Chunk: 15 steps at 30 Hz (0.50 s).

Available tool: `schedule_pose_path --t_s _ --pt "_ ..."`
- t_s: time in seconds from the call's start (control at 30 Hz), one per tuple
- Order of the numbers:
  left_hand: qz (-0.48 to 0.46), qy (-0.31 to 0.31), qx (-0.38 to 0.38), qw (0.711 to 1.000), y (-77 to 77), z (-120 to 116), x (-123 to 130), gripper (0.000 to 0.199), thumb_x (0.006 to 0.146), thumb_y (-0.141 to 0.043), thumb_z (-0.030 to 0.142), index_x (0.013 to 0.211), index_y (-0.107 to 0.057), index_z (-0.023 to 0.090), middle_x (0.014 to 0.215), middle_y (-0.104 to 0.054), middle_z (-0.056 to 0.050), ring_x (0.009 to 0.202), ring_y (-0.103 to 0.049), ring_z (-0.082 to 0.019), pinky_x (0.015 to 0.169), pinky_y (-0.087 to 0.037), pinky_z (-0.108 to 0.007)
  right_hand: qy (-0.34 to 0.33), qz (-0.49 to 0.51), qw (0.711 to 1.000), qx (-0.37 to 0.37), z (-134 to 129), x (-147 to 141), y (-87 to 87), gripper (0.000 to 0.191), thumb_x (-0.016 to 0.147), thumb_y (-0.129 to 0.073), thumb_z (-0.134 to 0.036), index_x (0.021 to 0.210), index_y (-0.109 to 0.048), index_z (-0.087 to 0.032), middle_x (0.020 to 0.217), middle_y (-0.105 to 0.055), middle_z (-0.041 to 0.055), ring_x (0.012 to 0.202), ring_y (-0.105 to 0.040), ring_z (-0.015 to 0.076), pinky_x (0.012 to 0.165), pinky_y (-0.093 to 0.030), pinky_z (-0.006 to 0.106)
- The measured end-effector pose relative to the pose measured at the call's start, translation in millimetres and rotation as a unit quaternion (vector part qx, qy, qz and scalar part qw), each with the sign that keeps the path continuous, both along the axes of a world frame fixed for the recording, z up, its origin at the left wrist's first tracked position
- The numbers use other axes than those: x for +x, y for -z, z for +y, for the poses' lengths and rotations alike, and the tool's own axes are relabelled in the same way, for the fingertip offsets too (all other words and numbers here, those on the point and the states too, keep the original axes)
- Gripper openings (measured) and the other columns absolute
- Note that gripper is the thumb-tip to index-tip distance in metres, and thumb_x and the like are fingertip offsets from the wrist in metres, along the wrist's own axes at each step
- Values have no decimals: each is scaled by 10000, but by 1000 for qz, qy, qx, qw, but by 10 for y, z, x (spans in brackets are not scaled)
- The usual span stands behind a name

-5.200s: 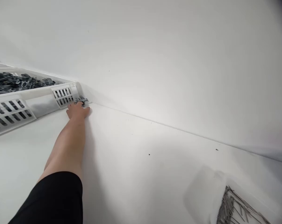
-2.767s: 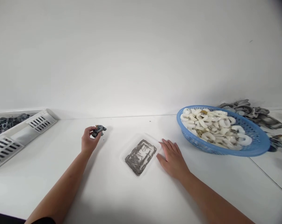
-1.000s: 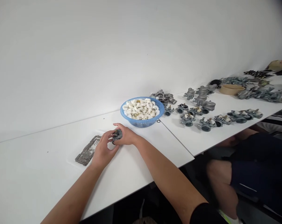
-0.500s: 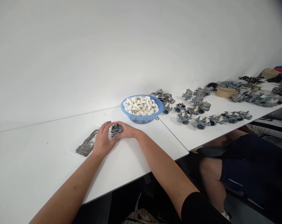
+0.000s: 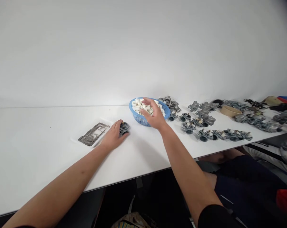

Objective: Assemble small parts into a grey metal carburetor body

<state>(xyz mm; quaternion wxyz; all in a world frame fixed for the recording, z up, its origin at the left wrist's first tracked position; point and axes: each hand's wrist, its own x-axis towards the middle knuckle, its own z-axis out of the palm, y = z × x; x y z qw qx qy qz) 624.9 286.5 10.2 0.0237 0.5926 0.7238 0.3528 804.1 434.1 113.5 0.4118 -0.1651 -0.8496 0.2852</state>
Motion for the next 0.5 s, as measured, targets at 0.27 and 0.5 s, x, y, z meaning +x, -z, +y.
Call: schedule_pose_path --t_s 0.27,0.5 --pt "-86 -11 2 996 110 67 -46 716 867 -591 564 1458 -373 222 1642 -215 -168 1395 -460 -346 1088 -462 -494 106 -345 918 166 779 -222 -39 517 965 -491 -306 1478 -457 -253 1339 -600 95 1003 -640 241 855 -502 368" --pt "-121 13 21 992 117 168 -113 729 850 -627 542 1459 -389 221 1435 -526 -164 1262 -569 -327 1080 -455 -521 76 -391 876 272 834 -572 27 302 939 -536 -233 1184 -710 -207 1204 -669 126 1211 -522 325 1060 -344 458"
